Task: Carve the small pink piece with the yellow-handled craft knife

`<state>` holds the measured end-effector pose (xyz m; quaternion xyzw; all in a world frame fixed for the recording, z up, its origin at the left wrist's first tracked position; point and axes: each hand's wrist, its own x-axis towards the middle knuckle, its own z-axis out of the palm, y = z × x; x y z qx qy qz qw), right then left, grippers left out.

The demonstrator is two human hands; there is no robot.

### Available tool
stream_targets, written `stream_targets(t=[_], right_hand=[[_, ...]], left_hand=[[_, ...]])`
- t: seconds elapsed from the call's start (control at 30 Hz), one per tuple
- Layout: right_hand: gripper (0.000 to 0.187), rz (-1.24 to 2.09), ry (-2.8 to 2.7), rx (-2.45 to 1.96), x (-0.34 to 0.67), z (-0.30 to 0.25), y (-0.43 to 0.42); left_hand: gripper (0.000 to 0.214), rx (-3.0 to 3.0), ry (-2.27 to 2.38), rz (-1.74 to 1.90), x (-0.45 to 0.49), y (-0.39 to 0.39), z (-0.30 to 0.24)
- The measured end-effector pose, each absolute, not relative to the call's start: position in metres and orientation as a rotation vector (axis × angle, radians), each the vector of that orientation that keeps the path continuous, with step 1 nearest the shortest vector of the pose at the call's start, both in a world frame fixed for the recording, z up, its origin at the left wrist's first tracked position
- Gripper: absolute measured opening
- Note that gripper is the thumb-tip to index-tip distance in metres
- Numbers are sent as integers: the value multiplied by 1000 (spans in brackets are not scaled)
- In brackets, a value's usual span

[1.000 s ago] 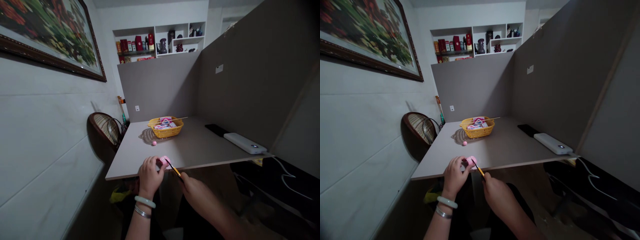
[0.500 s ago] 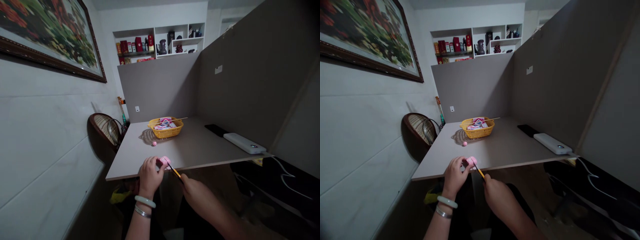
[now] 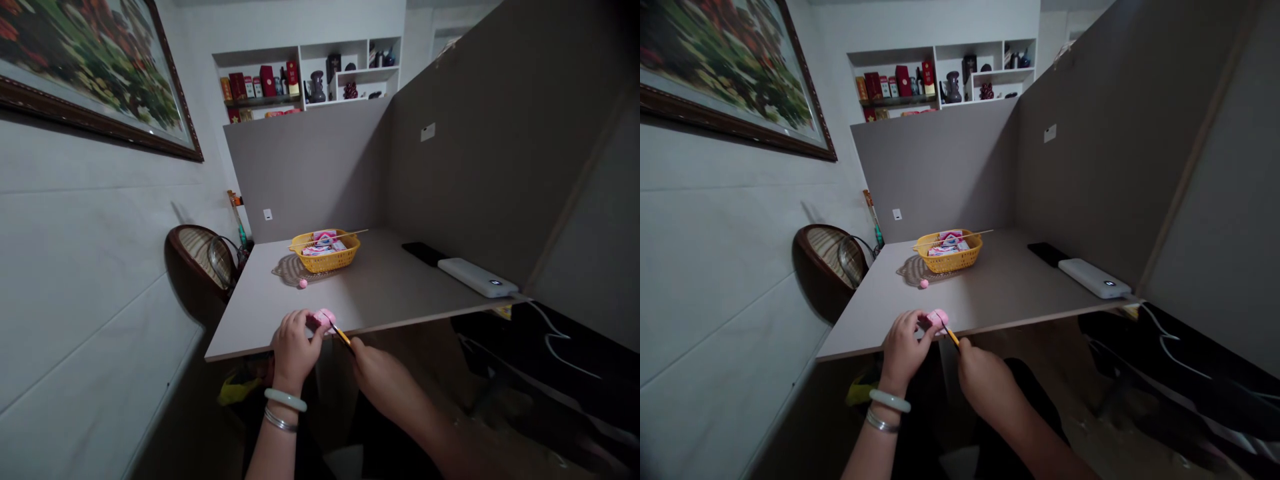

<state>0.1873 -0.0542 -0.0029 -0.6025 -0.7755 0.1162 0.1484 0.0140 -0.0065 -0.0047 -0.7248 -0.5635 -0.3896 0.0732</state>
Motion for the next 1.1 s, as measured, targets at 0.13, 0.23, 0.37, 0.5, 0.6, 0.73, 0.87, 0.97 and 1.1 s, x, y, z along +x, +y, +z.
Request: stream_targets(t=[0.13, 0.23, 0.37, 0.5, 0.6, 0.73, 0.87, 0.97, 1.1], right_hand=[[20, 358, -2230, -1720, 182, -2, -50], [21, 419, -2209, -1721, 189, -12, -57], [21, 440, -2196, -1739, 198, -20, -69], [22, 447, -2197, -1752, 198, -16, -68], [22, 400, -2200, -1743, 190, -10, -60], [21, 310, -2226, -1710, 178, -4, -48], [20, 356, -2212, -1695, 181, -9, -49], [21, 403, -2191, -1717, 191, -15, -59], [21, 421, -2162, -1749, 199, -22, -66]], left_hand=[[23, -2148, -1693, -1172, 13, -6, -5], [23, -2144, -1671, -1182, 14, -8, -5], [22, -2151, -1650, -1183, 15, -9, -5], [22, -2148, -1668, -1194, 14, -8, -7], [24, -2158, -1679, -1187, 13, -6, -7], [25, -2149, -1692, -1172, 12, -5, -6], [26, -2126, -1679, -1179, 13, -5, -7], [25, -2139, -1664, -1168, 14, -7, -7], [30, -2130, -1685, -1177, 14, -8, -6]])
